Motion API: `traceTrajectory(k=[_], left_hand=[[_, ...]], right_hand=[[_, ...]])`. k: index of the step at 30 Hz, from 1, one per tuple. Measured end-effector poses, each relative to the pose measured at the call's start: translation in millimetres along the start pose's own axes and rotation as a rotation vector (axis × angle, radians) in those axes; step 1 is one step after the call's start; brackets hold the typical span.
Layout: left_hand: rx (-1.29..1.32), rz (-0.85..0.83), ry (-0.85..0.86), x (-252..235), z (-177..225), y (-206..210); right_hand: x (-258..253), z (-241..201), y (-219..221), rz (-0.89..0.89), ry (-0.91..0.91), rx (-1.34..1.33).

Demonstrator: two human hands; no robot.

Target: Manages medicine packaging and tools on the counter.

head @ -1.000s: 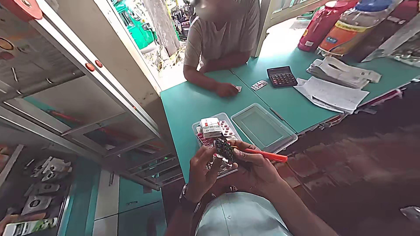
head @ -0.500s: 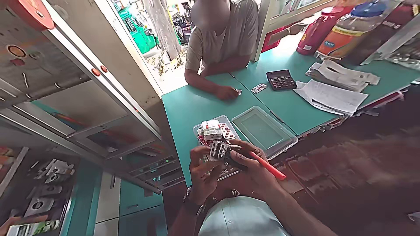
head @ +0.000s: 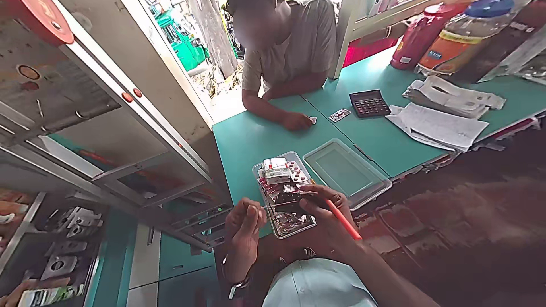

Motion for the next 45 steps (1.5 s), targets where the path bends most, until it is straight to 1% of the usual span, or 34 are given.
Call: traceTrajectory(k=[2,4,7,8,9,10,12,13,14,15,17,19,21,23,26,28,29,31,33,36,38,40,42,45], left_hand=[[-0.089,-0.006,0.006,-9,3,5],[-0.122,-0.013,0.001,-16,7,9],[-0.019,0.071,0.027,-31,20,1],[0.014,0.113,0.046,-36,21,-5],[0.034,0.122,0.059,-38,19,-11],[0.025,0.086,0.061,-38,11,-14],[-0.126,-0.023,0.065,-26,-14,-6],[-0.166,-0.045,0.055,-15,-29,1],[-0.149,-0.042,0.036,-3,-44,7],[-0.108,0.013,0.016,8,-58,11],[-0.024,0.198,-0.053,14,-70,18],[0.041,0.341,-0.107,6,-70,18],[0.106,0.430,-0.127,-1,-66,13],[0.182,0.463,-0.124,-5,-59,7],[0.375,0.454,-0.155,-13,-54,-7],[0.414,0.392,-0.177,-16,-55,-15],[0.405,0.378,-0.203,-13,-57,-16],[0.296,0.385,-0.277,-1,-64,-11],[0.196,0.382,-0.390,18,-76,3],[0.167,0.375,-0.568,42,-96,24],[0.168,0.322,-0.616,47,-104,34],[0.136,0.279,-0.602,49,-105,38],[0.096,0.255,-0.559,52,-106,41],[0.019,0.258,-0.468,56,-113,46]], right_hand=[[6,-5,8,-0.134,-0.106,0.080],[12,-8,14,-0.243,-0.160,0.114],[12,-6,13,-0.377,-0.115,0.075],[11,-5,12,-0.376,-0.074,0.053],[11,-5,11,-0.336,-0.018,0.018],[10,-4,10,-0.267,0.055,-0.035],[7,-2,10,-0.103,0.172,-0.114],[6,1,11,-0.048,0.194,-0.128],[5,4,13,-0.023,0.200,-0.121],[6,9,15,-0.031,0.188,-0.110],[11,14,19,-0.073,0.133,-0.058],[15,11,22,-0.089,0.059,0.080],[19,11,21,-0.098,0.001,0.217],[21,13,18,-0.089,-0.018,0.256],[20,3,4,-0.048,-0.053,0.240],[17,-11,-14,-0.009,-0.156,0.194],[15,-17,-22,-0.013,-0.210,0.155],[11,-33,-34,-0.081,-0.308,0.092],[10,-45,-42,-0.128,-0.406,0.105],[17,-53,-53,-0.093,-0.609,0.274],[22,-55,-57,-0.055,-0.709,0.363],[26,-53,-58,-0.046,-0.761,0.437],[31,-50,-58,-0.059,-0.770,0.505],[35,-48,-64,-0.099,-0.725,0.558]])
Point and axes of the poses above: each hand's wrist, its own x-axis away from the middle knuckle, its own y-axis out of the palm, z = x × y, the point moved 6 cm from there along -x, towards the middle knuckle, and after that the axes turned 12 degrees about z, right-handed, at the moved point
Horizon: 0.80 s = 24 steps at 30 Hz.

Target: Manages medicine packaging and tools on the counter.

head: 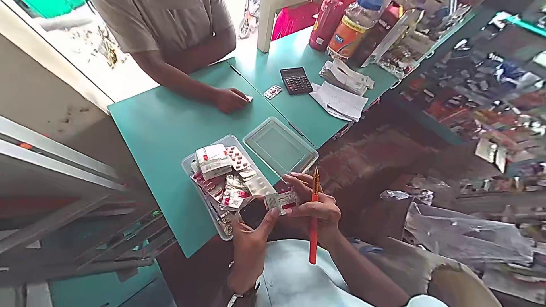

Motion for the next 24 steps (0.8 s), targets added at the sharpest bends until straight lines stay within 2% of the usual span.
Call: traceTrajectory(k=[2,5,7,9,12,15,17,19,21,23,24], left_hand=[[-0.031,0.059,0.094,-3,-1,3],[-0.037,0.176,0.218,-3,-4,10],[-0.068,0.183,0.284,-5,-8,21],[-0.156,0.086,0.311,-11,-12,41],[-0.353,-0.088,0.289,-21,-18,75],[-0.510,-0.082,0.295,-29,-38,107],[-0.526,-0.012,0.315,-38,-55,119],[-0.422,0.136,0.291,-50,-72,120],[-0.263,0.357,0.208,-55,-90,118],[-0.152,0.525,0.151,-56,-105,121],[-0.127,0.584,0.139,-57,-111,123]], right_hand=[[-7,8,-8,0.005,0.090,-0.093],[-20,33,-28,0.065,0.361,-0.348],[-33,48,-36,0.001,0.484,-0.450],[-52,62,-48,-0.113,0.469,-0.451],[-90,82,-71,-0.458,0.364,-0.448],[-109,105,-77,-0.706,0.312,-0.524],[-119,131,-81,-0.707,0.378,-0.558],[-146,182,-96,-0.554,0.411,-0.355],[-193,261,-117,-0.317,0.350,0.157],[-234,352,-130,-0.252,0.323,0.638],[-247,394,-133,-0.276,0.355,0.787]])
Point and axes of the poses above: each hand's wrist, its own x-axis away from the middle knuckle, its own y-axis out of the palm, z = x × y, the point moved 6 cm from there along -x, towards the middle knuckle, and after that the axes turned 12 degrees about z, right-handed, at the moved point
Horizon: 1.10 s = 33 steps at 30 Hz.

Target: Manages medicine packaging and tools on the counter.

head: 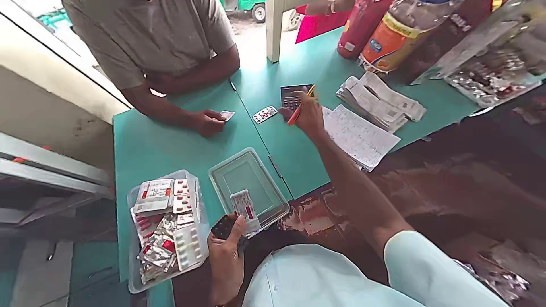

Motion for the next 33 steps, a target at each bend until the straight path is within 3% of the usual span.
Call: traceTrajectory(k=[2,5,10,12,15,20,29,33], left_hand=[[0.009,0.086,-0.023,3,-9,4],[0.048,0.194,-0.054,8,-15,4],[0.134,0.234,-0.071,8,-16,11],[0.147,0.254,-0.082,7,-17,10],[0.162,0.274,-0.097,5,-17,10],[0.155,0.256,-0.105,-3,-21,11],[0.089,0.259,-0.077,-8,-27,17],[0.064,0.281,-0.066,-8,-27,15]], right_hand=[[-30,31,32,-0.098,0.056,0.134],[-34,36,56,-0.211,0.027,0.155],[-46,25,30,-0.136,0.123,0.123],[-27,1,-2,-0.107,0.083,0.025],[46,-32,-48,-0.149,-0.101,-0.174],[150,-13,-39,-0.112,-0.155,-0.155],[173,0,-19,-0.091,-0.237,0.003],[175,2,-26,-0.064,-0.223,-0.084]])
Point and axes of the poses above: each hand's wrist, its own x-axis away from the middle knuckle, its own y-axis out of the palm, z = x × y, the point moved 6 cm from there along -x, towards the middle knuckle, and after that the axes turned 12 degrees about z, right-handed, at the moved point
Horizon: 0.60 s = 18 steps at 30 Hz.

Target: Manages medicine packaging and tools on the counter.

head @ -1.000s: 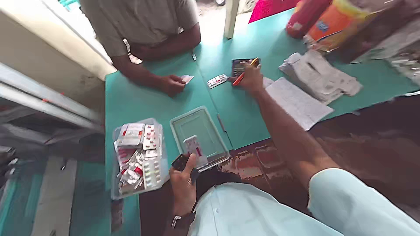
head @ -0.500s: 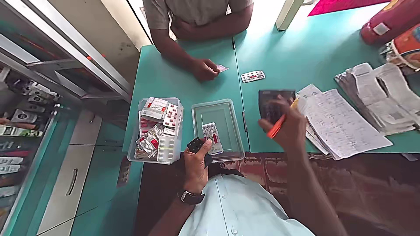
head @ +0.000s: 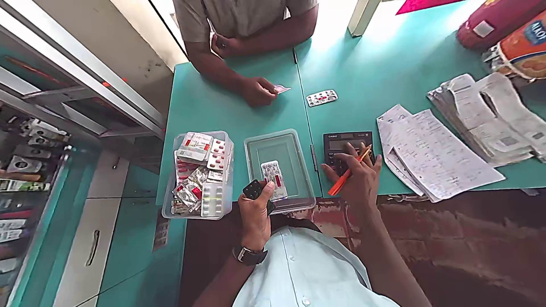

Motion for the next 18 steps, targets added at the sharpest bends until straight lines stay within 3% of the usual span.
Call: traceTrajectory(k=[6,10,14,18], left_hand=[[0.016,0.005,0.002,0,-3,-2],[0.014,0.017,0.004,0,-3,-5],[-0.014,-0.041,0.024,8,-3,-1],[-0.042,-0.023,0.037,13,0,-5]], right_hand=[[14,7,-49,0.287,0.009,-0.273],[26,16,-66,0.304,-0.056,-0.272],[39,26,-80,0.320,-0.011,-0.290],[52,11,-56,0.157,-0.034,-0.253]])
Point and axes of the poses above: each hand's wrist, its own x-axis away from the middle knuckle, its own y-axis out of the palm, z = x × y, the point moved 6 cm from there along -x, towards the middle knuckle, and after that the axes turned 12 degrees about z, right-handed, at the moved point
